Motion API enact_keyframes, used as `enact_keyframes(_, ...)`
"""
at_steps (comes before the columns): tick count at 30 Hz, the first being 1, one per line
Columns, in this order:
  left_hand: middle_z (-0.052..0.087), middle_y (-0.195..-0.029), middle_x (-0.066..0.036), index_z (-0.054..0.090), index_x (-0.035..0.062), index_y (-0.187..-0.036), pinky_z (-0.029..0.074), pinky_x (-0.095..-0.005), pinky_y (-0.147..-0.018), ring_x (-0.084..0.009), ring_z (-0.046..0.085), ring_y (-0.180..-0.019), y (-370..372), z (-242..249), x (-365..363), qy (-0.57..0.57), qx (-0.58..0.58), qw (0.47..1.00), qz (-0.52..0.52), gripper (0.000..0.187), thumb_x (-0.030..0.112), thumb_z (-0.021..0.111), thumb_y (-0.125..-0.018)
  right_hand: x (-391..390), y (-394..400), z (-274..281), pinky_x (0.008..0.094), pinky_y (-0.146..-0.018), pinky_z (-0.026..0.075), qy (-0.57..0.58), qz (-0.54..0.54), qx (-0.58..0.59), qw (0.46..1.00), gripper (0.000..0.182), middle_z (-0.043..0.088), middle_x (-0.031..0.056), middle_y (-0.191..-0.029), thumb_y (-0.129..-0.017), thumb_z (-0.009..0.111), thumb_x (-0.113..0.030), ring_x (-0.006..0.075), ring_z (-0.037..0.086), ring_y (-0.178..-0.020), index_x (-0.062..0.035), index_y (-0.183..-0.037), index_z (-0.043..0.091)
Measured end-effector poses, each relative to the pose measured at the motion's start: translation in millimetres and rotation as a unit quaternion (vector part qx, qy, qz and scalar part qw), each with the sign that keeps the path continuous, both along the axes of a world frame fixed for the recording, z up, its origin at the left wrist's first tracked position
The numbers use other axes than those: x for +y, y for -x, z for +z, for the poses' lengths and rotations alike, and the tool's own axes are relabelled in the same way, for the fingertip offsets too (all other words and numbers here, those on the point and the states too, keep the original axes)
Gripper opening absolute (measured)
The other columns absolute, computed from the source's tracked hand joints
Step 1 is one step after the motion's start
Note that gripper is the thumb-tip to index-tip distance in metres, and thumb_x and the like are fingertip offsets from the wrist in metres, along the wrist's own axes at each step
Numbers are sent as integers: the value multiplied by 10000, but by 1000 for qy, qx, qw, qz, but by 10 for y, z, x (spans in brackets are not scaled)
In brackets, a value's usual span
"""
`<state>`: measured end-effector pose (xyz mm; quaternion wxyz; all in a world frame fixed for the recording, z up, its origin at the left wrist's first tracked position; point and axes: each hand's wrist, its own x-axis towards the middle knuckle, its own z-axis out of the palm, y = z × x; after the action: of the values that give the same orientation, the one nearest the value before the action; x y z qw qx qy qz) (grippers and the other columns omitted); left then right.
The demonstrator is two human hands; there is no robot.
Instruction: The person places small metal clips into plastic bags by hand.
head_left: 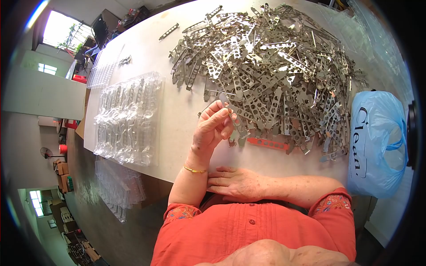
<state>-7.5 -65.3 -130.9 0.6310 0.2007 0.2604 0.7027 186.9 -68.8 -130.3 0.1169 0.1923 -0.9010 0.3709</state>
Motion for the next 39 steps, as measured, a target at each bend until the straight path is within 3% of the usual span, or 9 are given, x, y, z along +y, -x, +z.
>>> enact_keyframes(13, 681, -893, -88, 595, 18, -1153, 370, -193, -426, -57, 496, -523, -9, 34, 20, -2, 5, 1000, 21, 174, 101, 578, -1000, 3, -1, -11, 451, -1181, 324, -19, 3, -7, 1000, 418, 551, 100, -1361, -898, 608, -217, 237, 468, -1358, -51, -1279, 567)
enact_keyframes(17, 679, -883, -102, 591, 16, -1140, 357, -200, -402, -61, 447, -446, -12, 33, 21, -7, 0, 1000, 21, 166, 106, 574, -1001, -4, -3, -11, 447, -1199, 304, -3, 2, -3, 1000, 381, 558, 123, -1344, -910, 571, -190, 250, 486, -1334, -30, -1255, 575)
enact_keyframes(24, 672, -875, -102, 587, 13, -1139, 353, -203, -399, -65, 428, -441, -5, 26, 23, -5, 5, 1000, 23, 170, 113, 571, -1003, -7, -2, -15, 445, -1199, 306, -1, -2, -1, 1000, 369, 558, 125, -1344, -920, 554, -188, 251, 492, -1328, -27, -1252, 574)
enact_keyframes(30, 667, -934, -124, 608, 45, -1150, 405, -206, -469, -84, 492, -533, -36, 29, 32, -12, -29, 999, 39, 157, 104, 541, -1020, 4, 5, -19, 447, -1197, 305, -16, 4, -7, 1000, 392, 548, 111, -1357, -915, 579, -207, 241, 472, -1349, -40, -1270, 566)
enact_keyframes(32, 690, -1050, -179, 604, 101, -1039, 396, -222, -453, -111, 567, -540, -33, 40, 37, -11, -18, 999, 41, 38, 101, 581, -1008, 7, 7, -17, 452, -1194, 304, -33, 9, -15, 999, 436, 535, 97, -1380, -908, 612, -232, 229, 452, -1370, -54, -1301, 554)
enact_keyframes(37, 686, -1076, -204, 595, 108, -1026, 431, -209, -467, -121, 607, -579, -31, 79, 28, 4, 32, 999, 43, 22, 101, 587, -1007, 3, 8, -19, 458, -1198, 298, -30, 14, -21, 999, 484, 527, 90, -1380, -882, 653, -229, 231, 434, -1383, -56, -1320, 540)
enact_keyframes(39, 685, -1084, -210, 591, 108, -1021, 440, -204, -471, -119, 620, -597, -20, 66, 30, 1, 38, 999, 37, 16, 105, 593, -1006, 11, 1, 13, 455, -1200, 303, -16, 10, -14, 1000, 437, 542, 102, -1355, -891, 616, -202, 239, 464, -1354, -41, -1293, 552)
